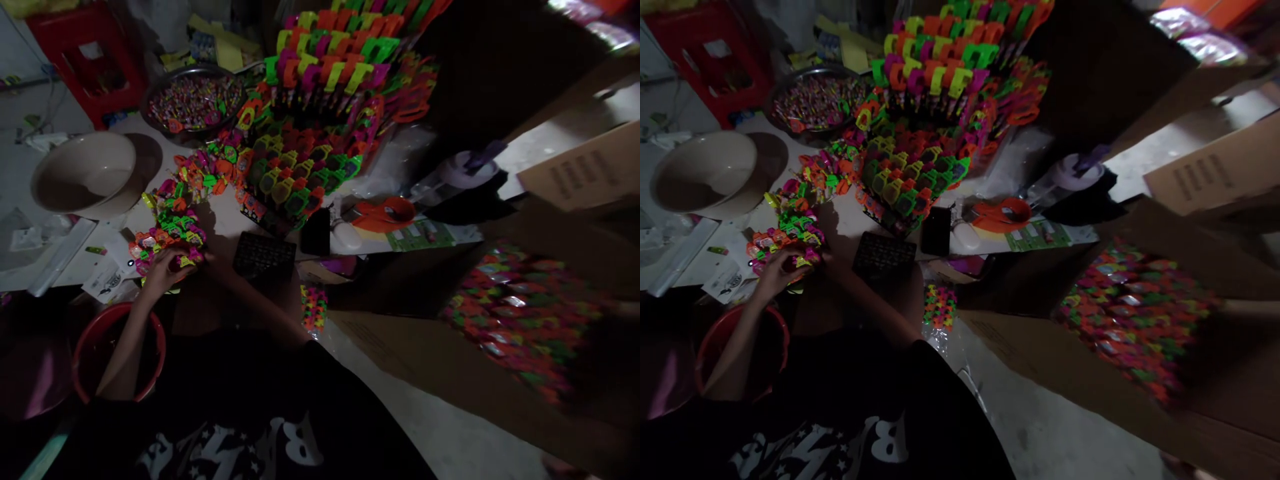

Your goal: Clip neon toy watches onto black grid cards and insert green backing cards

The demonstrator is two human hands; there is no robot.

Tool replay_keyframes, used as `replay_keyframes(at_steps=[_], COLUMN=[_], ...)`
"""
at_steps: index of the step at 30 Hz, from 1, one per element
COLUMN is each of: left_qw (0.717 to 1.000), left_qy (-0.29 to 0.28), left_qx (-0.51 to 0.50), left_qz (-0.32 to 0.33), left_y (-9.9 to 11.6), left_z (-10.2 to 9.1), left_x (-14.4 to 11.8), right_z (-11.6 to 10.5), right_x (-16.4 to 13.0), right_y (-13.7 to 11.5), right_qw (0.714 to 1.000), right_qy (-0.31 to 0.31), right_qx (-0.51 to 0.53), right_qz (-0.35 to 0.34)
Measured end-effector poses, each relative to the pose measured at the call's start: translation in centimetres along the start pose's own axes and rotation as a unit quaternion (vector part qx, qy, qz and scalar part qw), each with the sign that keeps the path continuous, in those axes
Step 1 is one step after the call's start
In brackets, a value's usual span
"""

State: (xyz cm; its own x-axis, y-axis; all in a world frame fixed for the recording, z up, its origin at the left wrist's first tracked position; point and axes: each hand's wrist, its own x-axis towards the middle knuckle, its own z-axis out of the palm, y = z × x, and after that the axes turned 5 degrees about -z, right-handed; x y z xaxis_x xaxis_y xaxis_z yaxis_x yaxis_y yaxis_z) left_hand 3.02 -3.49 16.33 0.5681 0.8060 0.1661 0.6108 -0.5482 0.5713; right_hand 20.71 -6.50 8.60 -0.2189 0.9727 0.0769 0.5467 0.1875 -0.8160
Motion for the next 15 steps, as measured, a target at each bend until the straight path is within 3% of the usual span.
replay_keyframes(at_steps=[3, 9, 15], left_qw=[1.0, 1.0, 1.0], left_qy=[-0.003, -0.013, -0.004], left_qx=[0.0, -0.008, -0.021], left_qz=[0.0, 0.005, 0.015], left_y=[-0.4, -1.0, -0.7], left_z=[0.2, 0.6, 0.6], left_x=[-0.2, -0.5, -0.7], right_z=[0.4, 0.0, 0.4], right_x=[-0.2, 0.4, 0.5], right_y=[0.3, 1.5, 1.5], right_qw=[1.0, 0.997, 0.997], right_qy=[-0.004, -0.049, -0.078], right_qx=[0.009, 0.025, -0.011], right_qz=[0.008, -0.053, -0.021])
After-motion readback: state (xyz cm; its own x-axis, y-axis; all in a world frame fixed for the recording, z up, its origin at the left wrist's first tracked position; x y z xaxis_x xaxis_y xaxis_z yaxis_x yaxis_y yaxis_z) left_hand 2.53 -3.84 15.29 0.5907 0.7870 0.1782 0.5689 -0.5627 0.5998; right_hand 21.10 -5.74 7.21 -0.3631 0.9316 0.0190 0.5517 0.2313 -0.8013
